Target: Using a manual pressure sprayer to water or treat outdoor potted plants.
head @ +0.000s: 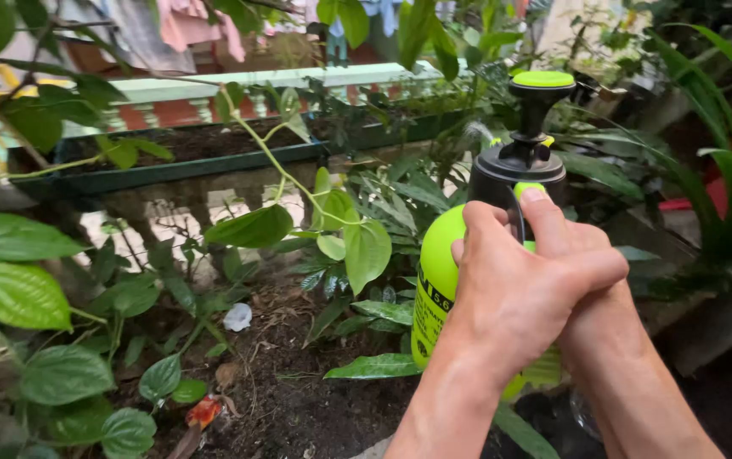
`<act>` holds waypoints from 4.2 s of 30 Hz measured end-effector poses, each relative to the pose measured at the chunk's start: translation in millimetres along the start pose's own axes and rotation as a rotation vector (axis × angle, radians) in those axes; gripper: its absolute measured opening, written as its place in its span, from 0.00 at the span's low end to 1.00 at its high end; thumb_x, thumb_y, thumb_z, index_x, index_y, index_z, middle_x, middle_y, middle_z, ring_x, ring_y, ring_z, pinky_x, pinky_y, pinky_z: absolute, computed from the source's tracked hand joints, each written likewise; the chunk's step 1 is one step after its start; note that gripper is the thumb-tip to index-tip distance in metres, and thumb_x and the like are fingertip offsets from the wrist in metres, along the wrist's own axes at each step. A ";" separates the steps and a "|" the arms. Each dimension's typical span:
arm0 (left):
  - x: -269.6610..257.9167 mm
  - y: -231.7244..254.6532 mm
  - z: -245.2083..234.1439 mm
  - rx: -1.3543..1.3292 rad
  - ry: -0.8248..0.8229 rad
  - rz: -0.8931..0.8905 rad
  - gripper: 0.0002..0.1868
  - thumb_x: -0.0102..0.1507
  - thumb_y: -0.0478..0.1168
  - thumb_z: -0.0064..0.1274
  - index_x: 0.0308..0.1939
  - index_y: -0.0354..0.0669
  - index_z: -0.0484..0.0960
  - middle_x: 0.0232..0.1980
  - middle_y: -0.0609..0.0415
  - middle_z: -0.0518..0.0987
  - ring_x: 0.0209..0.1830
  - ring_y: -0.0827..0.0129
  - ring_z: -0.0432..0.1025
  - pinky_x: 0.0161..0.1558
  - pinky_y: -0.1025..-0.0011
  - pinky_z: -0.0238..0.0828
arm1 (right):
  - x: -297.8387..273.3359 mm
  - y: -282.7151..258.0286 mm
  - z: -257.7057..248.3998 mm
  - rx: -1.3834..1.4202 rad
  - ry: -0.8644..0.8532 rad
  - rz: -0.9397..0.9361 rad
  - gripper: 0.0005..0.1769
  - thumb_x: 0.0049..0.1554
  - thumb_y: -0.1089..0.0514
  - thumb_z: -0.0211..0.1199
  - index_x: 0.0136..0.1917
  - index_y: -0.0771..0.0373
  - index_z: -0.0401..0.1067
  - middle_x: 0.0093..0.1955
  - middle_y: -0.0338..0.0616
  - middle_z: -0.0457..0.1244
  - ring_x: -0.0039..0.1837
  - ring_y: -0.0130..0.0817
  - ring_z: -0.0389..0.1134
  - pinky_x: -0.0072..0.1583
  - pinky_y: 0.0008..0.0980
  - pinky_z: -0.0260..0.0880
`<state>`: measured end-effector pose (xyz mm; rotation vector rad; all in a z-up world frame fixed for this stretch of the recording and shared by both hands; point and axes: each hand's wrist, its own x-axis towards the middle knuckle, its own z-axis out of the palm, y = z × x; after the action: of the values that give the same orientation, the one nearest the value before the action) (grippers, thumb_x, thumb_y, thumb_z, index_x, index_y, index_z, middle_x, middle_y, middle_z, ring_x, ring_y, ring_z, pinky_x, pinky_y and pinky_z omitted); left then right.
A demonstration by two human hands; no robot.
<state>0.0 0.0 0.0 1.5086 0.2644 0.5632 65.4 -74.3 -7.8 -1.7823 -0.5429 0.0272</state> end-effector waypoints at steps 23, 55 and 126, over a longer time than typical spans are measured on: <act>10.4 7.5 -24.1 0.037 0.152 0.039 0.47 0.41 0.51 0.67 0.55 0.28 0.62 0.54 0.36 0.72 0.56 0.55 0.71 0.55 0.61 0.73 | 36.7 25.6 22.4 -0.513 -0.052 -0.678 0.19 0.61 0.51 0.55 0.59 0.67 0.68 0.35 0.50 0.65 0.36 0.41 0.66 0.37 0.39 0.62; 32.3 -10.6 1.4 0.142 0.428 -0.033 0.49 0.39 0.55 0.70 0.53 0.27 0.66 0.51 0.36 0.79 0.52 0.54 0.76 0.55 0.61 0.75 | 69.9 42.3 26.9 -0.037 -0.397 -0.231 0.27 0.68 0.42 0.46 0.45 0.68 0.71 0.34 0.45 0.64 0.36 0.33 0.60 0.40 0.39 0.61; -14.1 34.7 -214.7 0.160 0.899 0.153 0.16 0.41 0.39 0.71 0.21 0.40 0.77 0.23 0.54 0.79 0.18 0.68 0.72 0.18 0.63 0.68 | -20.1 -77.9 169.0 0.329 -1.092 0.151 0.29 0.62 0.38 0.50 0.35 0.65 0.67 0.28 0.38 0.59 0.29 0.29 0.58 0.32 0.32 0.62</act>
<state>-125.7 177.2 17.5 1.3478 0.9039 1.3553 -29.5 86.0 10.1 -1.3599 -1.0832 1.1745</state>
